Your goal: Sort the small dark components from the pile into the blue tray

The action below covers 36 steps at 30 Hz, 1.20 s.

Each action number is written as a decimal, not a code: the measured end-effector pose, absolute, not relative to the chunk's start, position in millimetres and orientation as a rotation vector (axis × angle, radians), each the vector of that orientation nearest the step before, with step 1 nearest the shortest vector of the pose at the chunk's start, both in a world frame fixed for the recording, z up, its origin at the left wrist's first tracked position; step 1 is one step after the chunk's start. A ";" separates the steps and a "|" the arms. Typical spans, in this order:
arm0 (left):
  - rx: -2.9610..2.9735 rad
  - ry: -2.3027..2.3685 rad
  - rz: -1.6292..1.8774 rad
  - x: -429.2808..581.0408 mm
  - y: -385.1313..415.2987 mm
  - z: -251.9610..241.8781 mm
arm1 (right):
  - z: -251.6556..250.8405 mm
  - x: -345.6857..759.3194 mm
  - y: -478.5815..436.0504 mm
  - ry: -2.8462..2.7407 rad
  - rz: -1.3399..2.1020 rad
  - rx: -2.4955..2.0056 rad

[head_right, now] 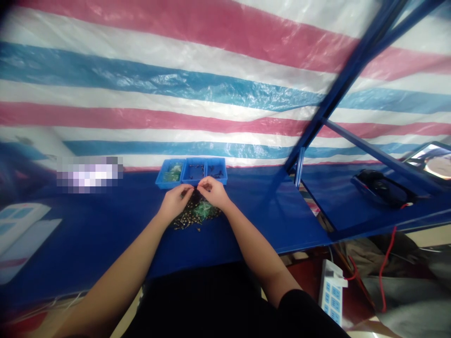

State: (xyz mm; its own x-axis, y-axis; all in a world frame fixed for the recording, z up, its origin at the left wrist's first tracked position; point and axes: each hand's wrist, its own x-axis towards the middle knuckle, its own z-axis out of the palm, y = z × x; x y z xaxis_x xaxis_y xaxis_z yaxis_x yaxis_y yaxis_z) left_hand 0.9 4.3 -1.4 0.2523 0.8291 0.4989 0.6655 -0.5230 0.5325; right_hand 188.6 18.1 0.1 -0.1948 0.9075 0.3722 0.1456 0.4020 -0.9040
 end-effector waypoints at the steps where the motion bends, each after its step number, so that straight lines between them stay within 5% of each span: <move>1: 2.293 1.416 1.119 1.0 3.7 -0.7 | 0.1 188.7 18.4 -1.619 0.934 -0.934; 36: 2.217 1.411 1.165 1.1 0.9 2.3 | -0.5 189.8 18.2 -1.640 0.852 -1.014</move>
State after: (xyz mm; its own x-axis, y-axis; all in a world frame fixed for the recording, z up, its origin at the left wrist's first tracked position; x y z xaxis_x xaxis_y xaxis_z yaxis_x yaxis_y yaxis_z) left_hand 1.1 0.9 2.3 0.2037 0.8508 0.4844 0.6368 -0.4909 0.5945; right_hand 189.8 18.2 -0.5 -0.1618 0.9130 0.3745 0.2186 0.4032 -0.8886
